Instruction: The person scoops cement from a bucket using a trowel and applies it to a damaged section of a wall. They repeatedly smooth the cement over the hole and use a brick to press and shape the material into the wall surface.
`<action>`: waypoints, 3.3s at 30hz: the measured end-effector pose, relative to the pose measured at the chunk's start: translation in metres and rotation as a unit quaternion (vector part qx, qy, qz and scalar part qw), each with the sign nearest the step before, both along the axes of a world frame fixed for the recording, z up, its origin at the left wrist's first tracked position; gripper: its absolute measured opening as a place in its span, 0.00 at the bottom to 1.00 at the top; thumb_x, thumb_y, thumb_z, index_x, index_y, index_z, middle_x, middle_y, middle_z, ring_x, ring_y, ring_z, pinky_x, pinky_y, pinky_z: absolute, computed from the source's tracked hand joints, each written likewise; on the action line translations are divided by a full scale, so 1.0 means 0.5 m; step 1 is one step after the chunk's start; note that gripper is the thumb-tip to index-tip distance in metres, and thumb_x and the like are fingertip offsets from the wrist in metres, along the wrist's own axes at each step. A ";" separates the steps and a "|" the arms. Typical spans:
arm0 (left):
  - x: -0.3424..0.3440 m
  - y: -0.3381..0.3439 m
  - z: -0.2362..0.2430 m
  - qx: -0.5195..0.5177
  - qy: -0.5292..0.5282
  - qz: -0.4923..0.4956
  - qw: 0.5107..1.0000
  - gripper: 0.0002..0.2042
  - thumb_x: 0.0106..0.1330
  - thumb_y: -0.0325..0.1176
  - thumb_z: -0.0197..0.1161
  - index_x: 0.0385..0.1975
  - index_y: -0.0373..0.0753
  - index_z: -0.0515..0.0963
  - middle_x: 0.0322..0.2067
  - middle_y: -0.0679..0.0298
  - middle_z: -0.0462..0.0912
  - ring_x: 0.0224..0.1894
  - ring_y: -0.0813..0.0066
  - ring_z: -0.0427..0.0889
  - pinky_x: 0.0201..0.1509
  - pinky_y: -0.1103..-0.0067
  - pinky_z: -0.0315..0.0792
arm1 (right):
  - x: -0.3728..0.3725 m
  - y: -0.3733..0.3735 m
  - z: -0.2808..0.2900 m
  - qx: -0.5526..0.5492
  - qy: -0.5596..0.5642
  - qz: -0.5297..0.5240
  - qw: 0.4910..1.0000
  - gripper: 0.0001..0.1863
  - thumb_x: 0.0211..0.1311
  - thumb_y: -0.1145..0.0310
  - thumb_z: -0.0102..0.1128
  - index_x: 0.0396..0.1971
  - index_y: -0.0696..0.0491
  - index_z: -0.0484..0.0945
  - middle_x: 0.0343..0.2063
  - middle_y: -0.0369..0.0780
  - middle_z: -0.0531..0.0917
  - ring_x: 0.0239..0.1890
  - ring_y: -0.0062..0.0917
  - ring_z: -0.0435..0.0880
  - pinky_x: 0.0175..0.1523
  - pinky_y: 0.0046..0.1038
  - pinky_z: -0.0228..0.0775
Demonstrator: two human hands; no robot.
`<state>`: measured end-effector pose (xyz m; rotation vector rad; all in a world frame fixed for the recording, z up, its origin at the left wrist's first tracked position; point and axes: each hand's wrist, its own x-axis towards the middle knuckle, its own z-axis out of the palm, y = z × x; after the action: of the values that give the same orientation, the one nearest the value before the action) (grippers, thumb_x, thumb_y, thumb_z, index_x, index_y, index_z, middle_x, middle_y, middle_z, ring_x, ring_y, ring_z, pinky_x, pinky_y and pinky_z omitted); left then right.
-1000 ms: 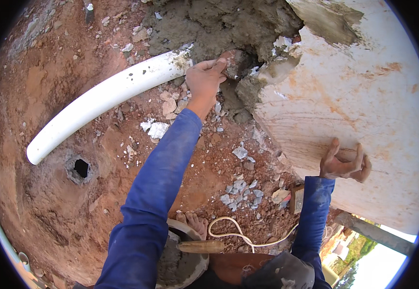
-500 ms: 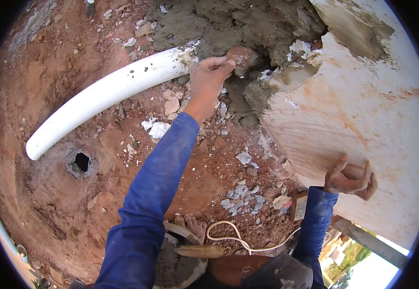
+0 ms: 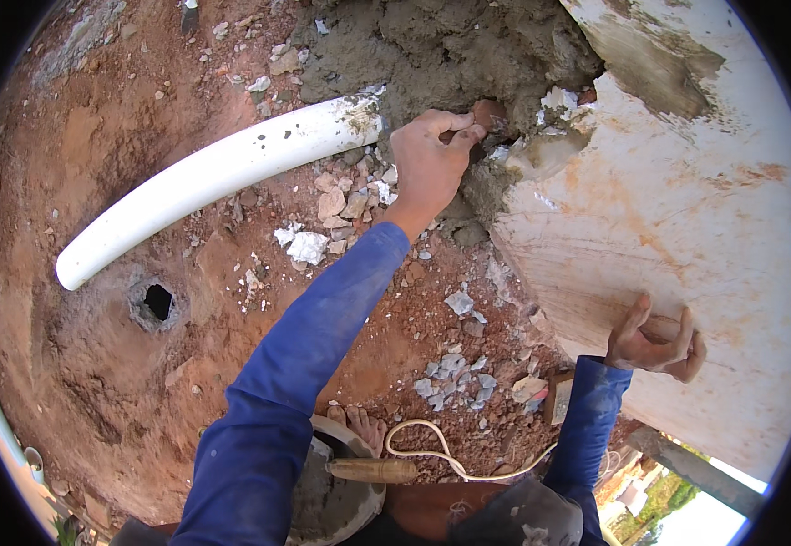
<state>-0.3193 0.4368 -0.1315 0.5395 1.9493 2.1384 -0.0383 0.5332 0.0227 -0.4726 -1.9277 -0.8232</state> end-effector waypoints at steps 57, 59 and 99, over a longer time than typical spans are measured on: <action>-0.032 -0.024 0.052 -0.139 0.058 -0.104 0.983 0.09 0.61 0.30 0.66 0.38 0.37 0.88 0.34 0.46 0.87 0.35 0.52 0.87 0.43 0.69 0.78 | -0.007 -0.005 0.011 0.032 -0.014 -0.017 0.999 0.23 0.52 0.42 0.73 0.45 0.37 0.83 0.47 0.35 0.69 0.54 0.35 0.61 0.60 0.43 0.49; -0.031 -0.023 0.061 -0.151 0.056 -0.144 0.976 0.10 0.62 0.29 0.66 0.42 0.38 0.87 0.37 0.48 0.87 0.39 0.54 0.87 0.46 0.70 0.78 | 0.005 -0.002 0.013 0.012 -0.018 -0.015 1.000 0.22 0.52 0.43 0.73 0.45 0.35 0.83 0.47 0.35 0.69 0.55 0.35 0.61 0.60 0.43 0.48; 0.185 -1.110 0.272 -0.531 -0.244 -0.319 0.746 0.32 0.70 0.59 0.59 0.54 0.32 0.75 0.42 0.55 0.85 0.41 0.66 0.86 0.44 0.74 0.80 | -0.049 -0.684 -0.030 -0.342 -0.502 0.331 0.722 0.11 0.58 0.57 0.64 0.29 0.50 0.85 0.33 0.38 0.80 0.45 0.32 0.78 0.47 0.35 0.69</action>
<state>-0.2270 -0.1183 0.0046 0.2757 1.8680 0.4756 -0.0628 0.1913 0.0078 0.4025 -3.1171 0.2733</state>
